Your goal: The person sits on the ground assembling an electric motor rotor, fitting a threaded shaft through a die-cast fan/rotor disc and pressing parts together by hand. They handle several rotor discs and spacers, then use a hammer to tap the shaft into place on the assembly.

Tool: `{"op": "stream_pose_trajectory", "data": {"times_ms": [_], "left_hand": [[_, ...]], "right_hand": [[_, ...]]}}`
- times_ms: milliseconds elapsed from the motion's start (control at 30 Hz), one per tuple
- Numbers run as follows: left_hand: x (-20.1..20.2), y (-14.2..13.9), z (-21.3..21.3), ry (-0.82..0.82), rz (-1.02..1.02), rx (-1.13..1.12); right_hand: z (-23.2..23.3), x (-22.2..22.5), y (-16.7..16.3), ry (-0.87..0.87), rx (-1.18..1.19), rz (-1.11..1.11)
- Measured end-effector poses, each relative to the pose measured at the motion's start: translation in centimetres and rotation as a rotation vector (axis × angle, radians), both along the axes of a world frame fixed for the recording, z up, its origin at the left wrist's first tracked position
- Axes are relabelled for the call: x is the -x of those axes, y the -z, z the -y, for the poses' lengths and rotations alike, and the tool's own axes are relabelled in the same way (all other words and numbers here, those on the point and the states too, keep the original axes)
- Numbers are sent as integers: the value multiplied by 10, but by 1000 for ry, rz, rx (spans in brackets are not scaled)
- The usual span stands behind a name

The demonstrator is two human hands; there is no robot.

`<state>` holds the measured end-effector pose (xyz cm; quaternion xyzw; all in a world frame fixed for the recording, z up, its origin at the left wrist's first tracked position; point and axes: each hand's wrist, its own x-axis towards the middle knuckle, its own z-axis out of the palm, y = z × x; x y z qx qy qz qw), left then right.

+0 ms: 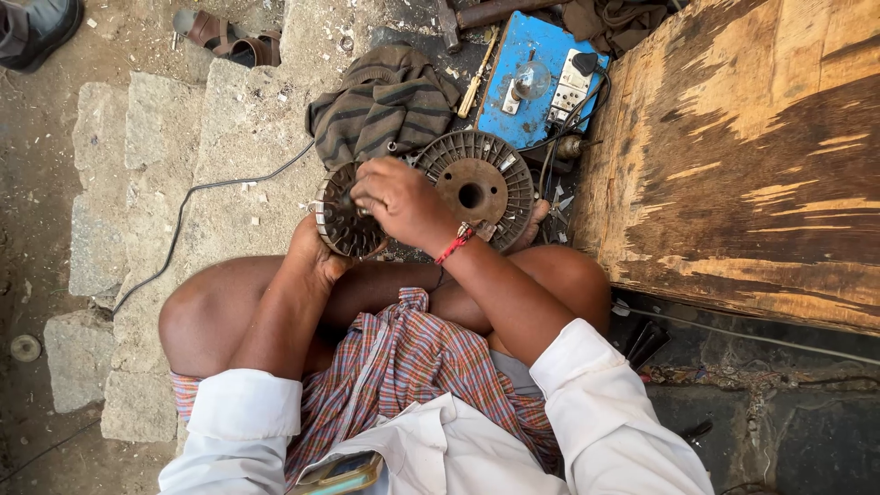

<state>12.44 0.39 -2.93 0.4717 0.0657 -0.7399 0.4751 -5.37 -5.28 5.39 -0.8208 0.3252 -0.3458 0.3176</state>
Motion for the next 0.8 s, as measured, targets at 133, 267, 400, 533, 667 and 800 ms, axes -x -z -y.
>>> {"op": "stream_pose_trajectory", "data": {"times_ms": [133, 267, 400, 533, 667, 800], "left_hand": [[-2, -16, -4, 100, 79, 85], [-2, -23, -9, 74, 78, 127], [5, -12, -5, 100, 76, 10], [2, 6, -4, -13, 30, 52], [-2, 14, -13, 68, -22, 164], [7, 15, -11, 67, -17, 22]], "right_hand": [[-3, 1, -5, 50, -96, 7], [-10, 6, -11, -145, 40, -39], [-4, 8, -14, -28, -86, -72], [-15, 3, -15, -58, 71, -61], [-19, 1, -11, -179, 148, -17], [-10, -2, -7, 160, -105, 62]]}}
